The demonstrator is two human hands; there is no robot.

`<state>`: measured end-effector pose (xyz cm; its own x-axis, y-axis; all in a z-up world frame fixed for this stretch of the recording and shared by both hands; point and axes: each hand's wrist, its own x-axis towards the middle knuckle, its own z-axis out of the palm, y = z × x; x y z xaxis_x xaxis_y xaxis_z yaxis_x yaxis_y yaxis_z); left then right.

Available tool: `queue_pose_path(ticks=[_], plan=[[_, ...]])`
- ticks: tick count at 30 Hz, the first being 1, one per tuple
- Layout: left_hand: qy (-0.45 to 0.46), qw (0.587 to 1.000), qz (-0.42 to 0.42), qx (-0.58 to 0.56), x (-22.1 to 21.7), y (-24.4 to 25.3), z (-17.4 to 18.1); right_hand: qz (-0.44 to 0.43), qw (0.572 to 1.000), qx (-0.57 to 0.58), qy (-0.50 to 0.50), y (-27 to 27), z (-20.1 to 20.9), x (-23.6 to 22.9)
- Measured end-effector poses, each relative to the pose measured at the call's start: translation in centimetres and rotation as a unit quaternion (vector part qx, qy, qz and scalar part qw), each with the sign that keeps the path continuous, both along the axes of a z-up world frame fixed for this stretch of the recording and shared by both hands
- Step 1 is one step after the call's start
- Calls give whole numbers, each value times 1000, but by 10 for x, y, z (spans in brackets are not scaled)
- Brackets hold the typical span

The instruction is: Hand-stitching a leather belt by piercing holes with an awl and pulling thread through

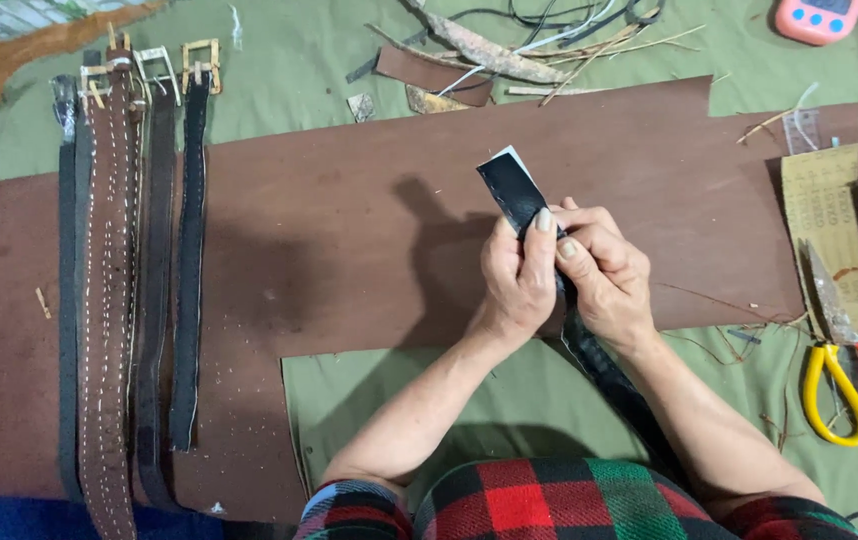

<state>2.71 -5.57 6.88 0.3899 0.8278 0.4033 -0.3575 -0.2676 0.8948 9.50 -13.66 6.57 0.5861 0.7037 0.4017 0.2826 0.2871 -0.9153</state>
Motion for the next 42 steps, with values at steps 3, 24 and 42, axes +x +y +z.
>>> queue_pose_path(ticks=[3, 24, 42], plan=[[-4, 1000, 4, -8, 3, -2, 6, -12, 1000, 12, -1, 3, -6, 0], [13, 993, 109, 32, 21, -12, -19, -52, 996, 60, 48, 6, -18, -2], [11, 995, 85, -43, 22, -16, -11, -74, 995, 45, 55, 17, -5, -12]])
